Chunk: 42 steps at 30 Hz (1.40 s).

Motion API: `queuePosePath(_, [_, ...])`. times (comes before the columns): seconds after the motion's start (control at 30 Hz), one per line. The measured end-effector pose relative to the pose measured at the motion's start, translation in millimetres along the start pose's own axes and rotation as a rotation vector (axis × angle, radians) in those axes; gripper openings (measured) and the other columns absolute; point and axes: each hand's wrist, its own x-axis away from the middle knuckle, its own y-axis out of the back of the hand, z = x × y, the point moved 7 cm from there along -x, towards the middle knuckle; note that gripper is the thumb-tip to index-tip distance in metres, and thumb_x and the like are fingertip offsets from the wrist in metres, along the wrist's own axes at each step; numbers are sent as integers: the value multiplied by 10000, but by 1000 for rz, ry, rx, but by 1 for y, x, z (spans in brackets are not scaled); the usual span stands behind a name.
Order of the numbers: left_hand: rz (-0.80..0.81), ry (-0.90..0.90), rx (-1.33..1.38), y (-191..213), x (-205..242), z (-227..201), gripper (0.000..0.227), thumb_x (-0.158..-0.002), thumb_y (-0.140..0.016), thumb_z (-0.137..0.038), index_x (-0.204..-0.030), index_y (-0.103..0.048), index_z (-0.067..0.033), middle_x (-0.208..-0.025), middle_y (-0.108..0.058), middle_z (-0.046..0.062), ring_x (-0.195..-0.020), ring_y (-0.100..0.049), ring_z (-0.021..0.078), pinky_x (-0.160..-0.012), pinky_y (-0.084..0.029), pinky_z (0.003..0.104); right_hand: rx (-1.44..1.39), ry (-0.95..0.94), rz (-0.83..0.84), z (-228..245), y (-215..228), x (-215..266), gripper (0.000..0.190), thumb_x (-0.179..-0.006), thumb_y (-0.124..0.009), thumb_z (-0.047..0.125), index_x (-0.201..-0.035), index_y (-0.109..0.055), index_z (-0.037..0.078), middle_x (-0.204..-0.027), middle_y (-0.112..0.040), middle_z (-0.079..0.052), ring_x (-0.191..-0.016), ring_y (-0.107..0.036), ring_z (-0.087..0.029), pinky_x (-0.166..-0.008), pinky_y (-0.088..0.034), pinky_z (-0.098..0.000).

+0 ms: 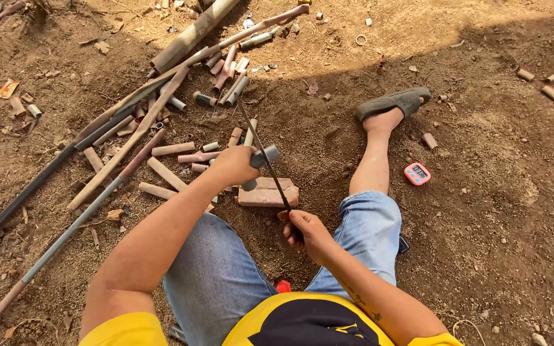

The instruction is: Sawing a PVC pipe using a hacksaw blade while sitting on the ground and using a brick for support.

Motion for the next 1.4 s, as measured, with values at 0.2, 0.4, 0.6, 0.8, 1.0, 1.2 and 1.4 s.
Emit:
queuePosePath(0.2, [33, -22, -106, -19, -10, 10, 476, -768, -754, -354, -1167, -800, -99, -1059, -785, 194, -1075, -772, 428, -987, -596, 538, -38, -17, 6, -15, 8, -4, 422, -1071, -631, 443, -1241, -767, 81, -737, -724, -113, -553, -701, -176, -447, -497, -237])
queuePosePath(0.4, [-61, 45, -23, -3, -13, 18, 482, -798, -734, -359, -1202, -798, -102, -1042, -787, 196, -1079, -766, 419, -954, -595, 540, -22, -19, 9, -16, 7, -5, 435, -1068, -632, 463, -1255, -766, 94, -730, -723, -114, -542, -700, -175, -444, -479, -232])
queuePosePath(0.6, [-15, -39, -96, -19, -13, 2, 438, -772, -727, -333, -1140, -812, -111, -987, -807, 161, -1044, -784, 396, -948, -604, 517, -21, -9, -23, -1, 10, -3, 457, -1060, -647, 472, -1230, -763, 64, -747, -731, -145, -544, -705, -201, -449, -524, -266])
queuePosePath(0.8, [-116, 38, -7, -5, -22, 31, 464, -776, -730, -315, -1169, -813, -82, -950, -799, 175, -986, -788, 405, -891, -611, 527, -27, -21, -7, -14, 6, -1, 424, -1066, -646, 452, -1203, -759, 66, -736, -722, -132, -535, -695, -185, -422, -504, -249])
queuePosePath(1.0, [78, -33, -157, -21, -15, -3, 493, -789, -746, -412, -1150, -809, -81, -1039, -807, 160, -1118, -769, 389, -1035, -571, 536, -33, 24, -5, -1, 6, 0, 394, -1078, -635, 431, -1190, -754, 73, -732, -720, -124, -537, -685, -170, -423, -478, -232])
queuePosePath(1.2, [-78, 40, -142, -10, -23, 38, 469, -764, -795, -391, -1099, -838, -67, -938, -795, 178, -984, -788, 427, -882, -610, 541, -42, -4, -1, -17, 0, 7, 414, -1080, -638, 457, -1211, -735, 77, -739, -726, -112, -550, -694, -142, -438, -464, -205])
queuePosePath(1.4, [36, 62, -130, 2, 2, 3, 472, -773, -777, -412, -1109, -840, -87, -974, -795, 193, -1037, -770, 442, -917, -611, 581, -50, 6, 2, -3, -6, 8, 388, -1078, -644, 441, -1182, -744, 81, -738, -736, -115, -545, -707, -141, -439, -476, -199])
